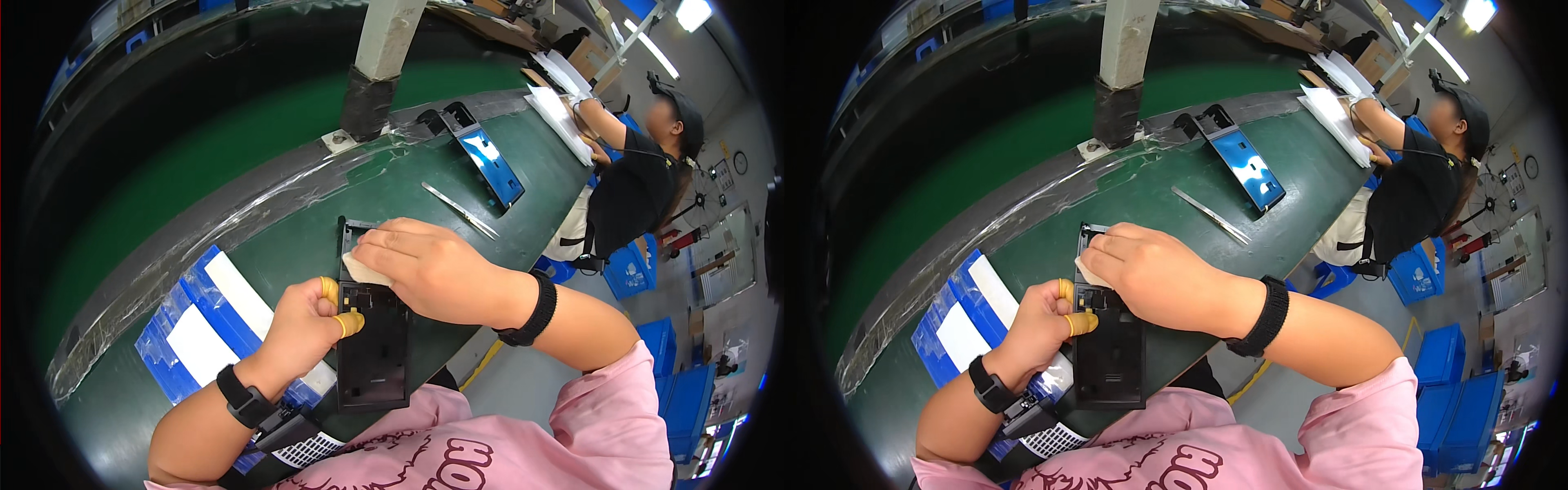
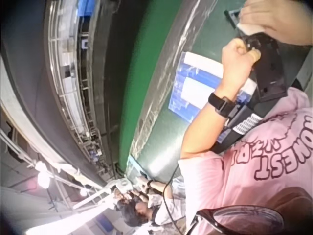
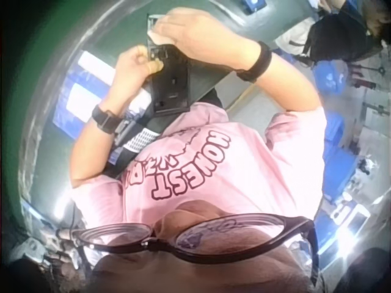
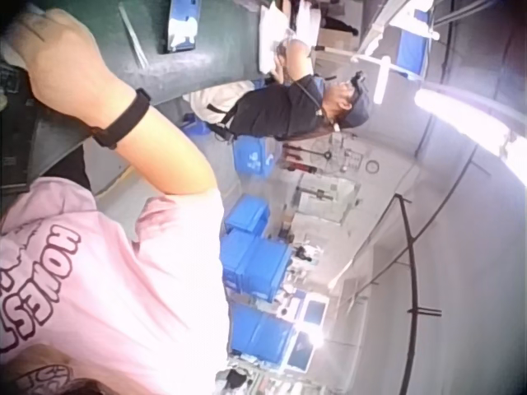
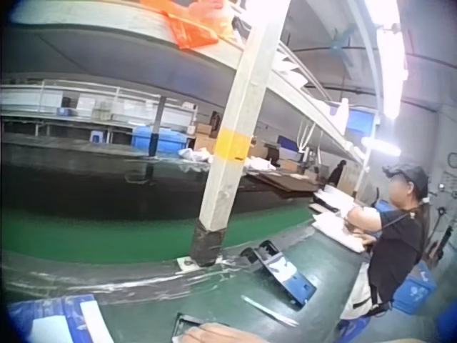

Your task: Assembling or repairing plastic housings for electronic devices on an industrial production line.

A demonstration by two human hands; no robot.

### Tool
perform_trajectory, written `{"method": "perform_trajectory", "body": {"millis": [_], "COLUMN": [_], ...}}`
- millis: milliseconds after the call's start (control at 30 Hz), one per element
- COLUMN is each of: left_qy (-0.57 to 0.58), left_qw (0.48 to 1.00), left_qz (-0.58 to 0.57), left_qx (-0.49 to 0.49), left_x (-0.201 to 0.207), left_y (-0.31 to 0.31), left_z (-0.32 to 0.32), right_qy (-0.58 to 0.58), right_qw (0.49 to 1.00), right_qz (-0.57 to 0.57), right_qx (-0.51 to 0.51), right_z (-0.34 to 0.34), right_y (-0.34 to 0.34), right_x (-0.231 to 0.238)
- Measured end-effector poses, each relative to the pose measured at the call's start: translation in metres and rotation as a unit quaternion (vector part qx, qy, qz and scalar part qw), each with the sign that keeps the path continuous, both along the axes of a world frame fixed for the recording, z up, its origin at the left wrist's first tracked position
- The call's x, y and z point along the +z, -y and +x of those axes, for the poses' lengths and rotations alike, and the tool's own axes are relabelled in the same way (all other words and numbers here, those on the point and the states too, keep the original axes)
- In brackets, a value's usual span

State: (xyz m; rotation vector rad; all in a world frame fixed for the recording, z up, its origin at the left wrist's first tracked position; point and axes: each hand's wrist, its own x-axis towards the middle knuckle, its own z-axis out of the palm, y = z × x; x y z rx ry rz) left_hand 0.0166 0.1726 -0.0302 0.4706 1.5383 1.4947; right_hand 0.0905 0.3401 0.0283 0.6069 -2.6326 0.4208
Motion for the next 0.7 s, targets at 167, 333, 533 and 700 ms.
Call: {"method": "perform_trajectory", "body": {"millis": [167,333,533,700], "left_qy": [0.017,-0.008,0.01,-0.001], "left_qw": [1.0,1.0,1.0,1.0], "left_qz": [0.006,-0.008,0.016,-0.022], "left_qx": [-0.006,-0.015,-0.01,-0.019], "left_x": [0.01,0.003,0.003,0.001], "left_y": [-0.001,0.0,0.001,0.003], "left_z": [0.002,0.0,0.0,-0.002], "right_qy": [-0.017,-0.032,-0.042,-0.039], "right_qw": [0.999,0.998,0.995,0.998], "right_qz": [0.026,0.06,0.095,0.049], "right_qx": [-0.021,-0.019,0.007,-0.012], "right_z": [0.014,0.004,0.012,0.0], "right_y": [0.001,0.01,0.008,0.015], "right_x": [-0.001,0.0,0.001,-0.006]}}
